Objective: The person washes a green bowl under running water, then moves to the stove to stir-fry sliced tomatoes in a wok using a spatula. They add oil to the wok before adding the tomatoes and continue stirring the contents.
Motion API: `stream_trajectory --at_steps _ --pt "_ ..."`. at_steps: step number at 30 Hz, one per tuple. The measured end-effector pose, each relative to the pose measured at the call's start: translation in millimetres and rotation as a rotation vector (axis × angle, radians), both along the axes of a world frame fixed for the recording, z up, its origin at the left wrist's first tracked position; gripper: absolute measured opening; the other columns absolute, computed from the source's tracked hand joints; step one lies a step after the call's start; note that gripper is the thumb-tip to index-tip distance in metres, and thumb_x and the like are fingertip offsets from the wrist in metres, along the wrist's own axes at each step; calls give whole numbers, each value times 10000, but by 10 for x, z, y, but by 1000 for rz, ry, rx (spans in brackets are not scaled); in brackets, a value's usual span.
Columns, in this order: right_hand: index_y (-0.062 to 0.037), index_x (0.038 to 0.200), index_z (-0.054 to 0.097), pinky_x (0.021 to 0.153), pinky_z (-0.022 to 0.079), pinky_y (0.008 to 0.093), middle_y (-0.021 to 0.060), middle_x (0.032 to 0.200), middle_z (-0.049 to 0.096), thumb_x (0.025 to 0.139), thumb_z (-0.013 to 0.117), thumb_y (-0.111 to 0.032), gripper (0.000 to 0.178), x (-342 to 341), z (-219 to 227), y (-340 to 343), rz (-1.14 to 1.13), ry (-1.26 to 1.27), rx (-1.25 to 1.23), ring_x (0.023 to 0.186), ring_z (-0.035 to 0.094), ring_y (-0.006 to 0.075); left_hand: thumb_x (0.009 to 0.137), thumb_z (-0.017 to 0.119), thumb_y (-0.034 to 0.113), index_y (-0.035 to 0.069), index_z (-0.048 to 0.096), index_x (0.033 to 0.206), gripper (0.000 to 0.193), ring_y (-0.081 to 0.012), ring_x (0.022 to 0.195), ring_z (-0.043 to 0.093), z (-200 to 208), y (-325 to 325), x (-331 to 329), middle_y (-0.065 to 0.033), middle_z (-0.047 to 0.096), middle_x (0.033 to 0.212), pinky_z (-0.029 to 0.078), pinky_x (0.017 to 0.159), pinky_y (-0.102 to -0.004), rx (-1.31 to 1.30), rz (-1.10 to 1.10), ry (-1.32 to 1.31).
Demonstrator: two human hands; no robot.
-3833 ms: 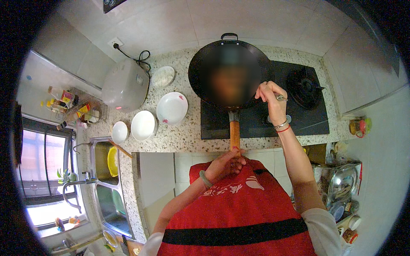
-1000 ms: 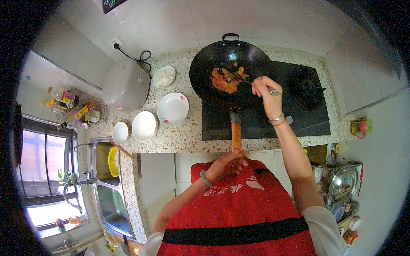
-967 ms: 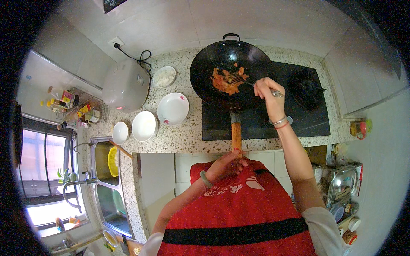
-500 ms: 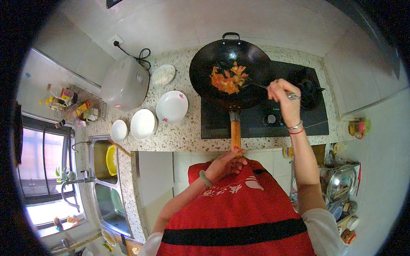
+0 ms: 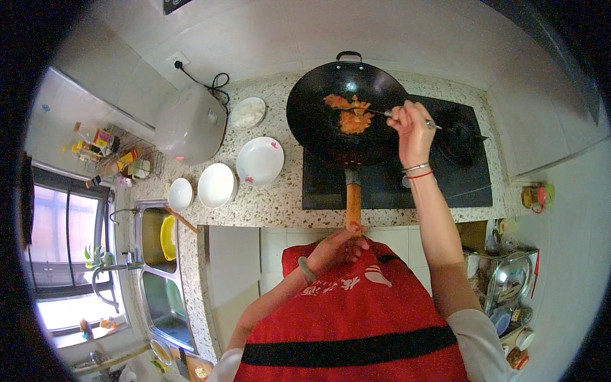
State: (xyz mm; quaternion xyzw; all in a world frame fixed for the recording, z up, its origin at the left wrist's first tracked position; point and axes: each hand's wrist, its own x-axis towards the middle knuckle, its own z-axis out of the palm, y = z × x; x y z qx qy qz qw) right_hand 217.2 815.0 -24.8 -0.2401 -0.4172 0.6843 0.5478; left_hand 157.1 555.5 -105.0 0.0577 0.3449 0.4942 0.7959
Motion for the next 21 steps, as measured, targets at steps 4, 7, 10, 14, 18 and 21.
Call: stream_trajectory --at_steps 4,7,10,14,18,21 --pt "-82 581 351 576 382 287 -5 564 354 886 519 -83 348 -34 4 45 46 -151 244 585 436 135 931 482 460 81 468 1228 481 -93 717 558 -22 -3 13 -52 624 906 474 670 -242 1 -9 -5" --pt "-35 586 360 530 313 243 -5 573 394 877 530 -68 338 2 -154 -24 107 -390 468 566 406 88 933 481 455 76 474 1224 478 -95 714 556 -128 9 31 -54 624 903 474 662 -244 8 -9 -12" --pt "-18 610 413 520 304 237 -6 597 430 885 534 -85 308 21 -338 -104 132 -455 574 556 383 72 934 485 447 75 474 1222 471 -97 712 557 -18 17 32 -56 624 899 477 653 -246 -17 4 -15" --pt "-18 616 422 522 311 237 -14 598 440 889 555 -111 318 -62 -132 -99 180 -573 512 562 385 64 933 496 429 79 478 1207 445 -103 707 557 -45 16 9 -66 624 904 479 647 -248 7 9 -45" --pt "-42 594 399 519 298 238 0 590 436 892 544 -108 337 130 101 -156 181 -457 530 564 396 68 926 507 436 81 475 1199 449 -108 704 559 -16 7 5 -73 624 916 479 649 -250 -9 12 -31" --pt "-54 575 389 516 296 241 10 581 432 897 535 -112 358 151 38 -162 203 -488 476 559 408 81 907 523 468 82 460 1221 501 -106 717 566 -36 0 14 -71 629 924 480 663 -251 -6 -5 -26"
